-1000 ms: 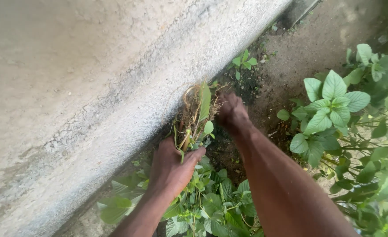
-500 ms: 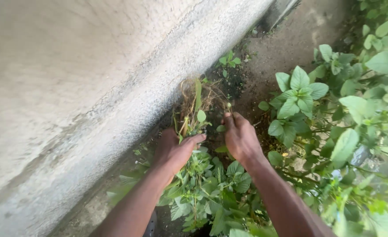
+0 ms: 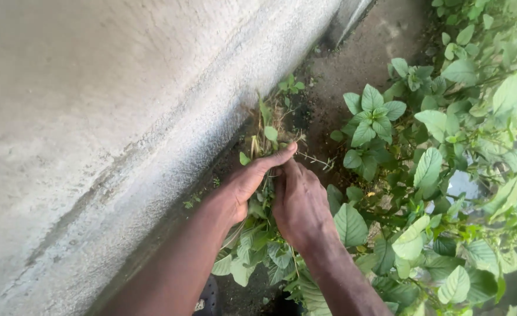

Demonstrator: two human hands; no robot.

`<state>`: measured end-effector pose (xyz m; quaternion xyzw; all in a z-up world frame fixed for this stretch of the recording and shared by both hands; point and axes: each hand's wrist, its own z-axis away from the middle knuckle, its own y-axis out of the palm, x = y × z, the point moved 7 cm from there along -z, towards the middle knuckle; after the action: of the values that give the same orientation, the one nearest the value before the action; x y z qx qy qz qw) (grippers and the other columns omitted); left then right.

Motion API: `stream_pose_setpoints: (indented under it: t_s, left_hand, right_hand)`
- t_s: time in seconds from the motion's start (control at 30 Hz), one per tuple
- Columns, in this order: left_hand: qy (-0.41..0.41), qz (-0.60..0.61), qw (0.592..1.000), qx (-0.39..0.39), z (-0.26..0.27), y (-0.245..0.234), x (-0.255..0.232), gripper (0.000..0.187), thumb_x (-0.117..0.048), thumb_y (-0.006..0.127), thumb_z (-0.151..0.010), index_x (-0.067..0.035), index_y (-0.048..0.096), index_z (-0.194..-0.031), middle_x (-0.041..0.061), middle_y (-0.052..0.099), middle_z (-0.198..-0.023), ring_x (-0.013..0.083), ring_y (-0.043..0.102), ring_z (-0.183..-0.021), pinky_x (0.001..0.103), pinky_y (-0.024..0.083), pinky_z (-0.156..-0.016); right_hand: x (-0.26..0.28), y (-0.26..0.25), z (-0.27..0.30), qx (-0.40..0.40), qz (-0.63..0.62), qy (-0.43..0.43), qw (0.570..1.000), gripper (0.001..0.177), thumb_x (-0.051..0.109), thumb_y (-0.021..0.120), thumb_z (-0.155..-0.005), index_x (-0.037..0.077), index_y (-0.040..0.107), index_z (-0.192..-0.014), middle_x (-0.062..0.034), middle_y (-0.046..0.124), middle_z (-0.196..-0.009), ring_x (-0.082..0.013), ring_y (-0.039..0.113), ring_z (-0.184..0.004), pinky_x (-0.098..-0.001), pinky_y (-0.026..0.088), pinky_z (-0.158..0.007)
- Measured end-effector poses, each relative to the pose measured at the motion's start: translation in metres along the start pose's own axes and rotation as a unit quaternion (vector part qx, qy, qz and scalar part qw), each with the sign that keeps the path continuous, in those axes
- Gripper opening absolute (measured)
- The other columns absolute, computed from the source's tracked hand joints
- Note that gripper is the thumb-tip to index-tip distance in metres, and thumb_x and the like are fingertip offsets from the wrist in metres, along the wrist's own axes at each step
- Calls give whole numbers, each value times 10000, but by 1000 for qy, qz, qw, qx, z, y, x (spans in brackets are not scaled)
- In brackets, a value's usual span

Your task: Harvesting green leafy vegetables from a garden patch and placing them into a plastic bag.

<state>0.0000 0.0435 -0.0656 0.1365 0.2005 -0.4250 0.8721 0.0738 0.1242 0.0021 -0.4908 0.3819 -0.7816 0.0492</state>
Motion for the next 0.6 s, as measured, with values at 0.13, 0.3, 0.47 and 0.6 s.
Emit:
stream_pose_setpoints:
  t_s: [0.13,0.3,0.47,0.6]
  left_hand:
    - [-58,-7,998,-32,-1,-10,13,1241,-716,726,-646,-130,248,-1630,215,127,-1702,402,106,-1573,718,84,-1211]
    - [-34,-37,997,-64,-3,-17,-11,803,-449,719,-761,-145,572,-1489,191,332,-1645,342,296,-1523,601,267,-1214]
    - [23,-59,995,-81,-22,-25,-34,698,-400,745,-817,-55,528,-1384,230,474,-1507,332,444,-1416,559,345,-1167]
    - [69,-95,981,-154,-18,-34,-43,591,-301,793,-852,36,530,-1260,266,615,-1280,324,613,-1209,524,473,-1058]
  right_hand:
    - [7,0,3,18,47,32,998,237,135,499,-1024,-17,633,-1148,-195,695,-927,-306,681,-788,-504,581,-737]
    - [-32,0,-2,97,-107,237,961,471,351,666,-945,77,601,-1323,-138,703,-1144,-190,722,-882,-413,635,-789]
    - [-49,-20,-43,-1,-191,212,959,369,321,580,-1019,94,739,-1262,-83,766,-1156,-163,686,-949,-387,553,-815]
    - [-92,-20,-83,-62,-227,310,921,322,302,594,-1007,88,708,-1218,-85,782,-1070,-212,696,-827,-363,621,-760]
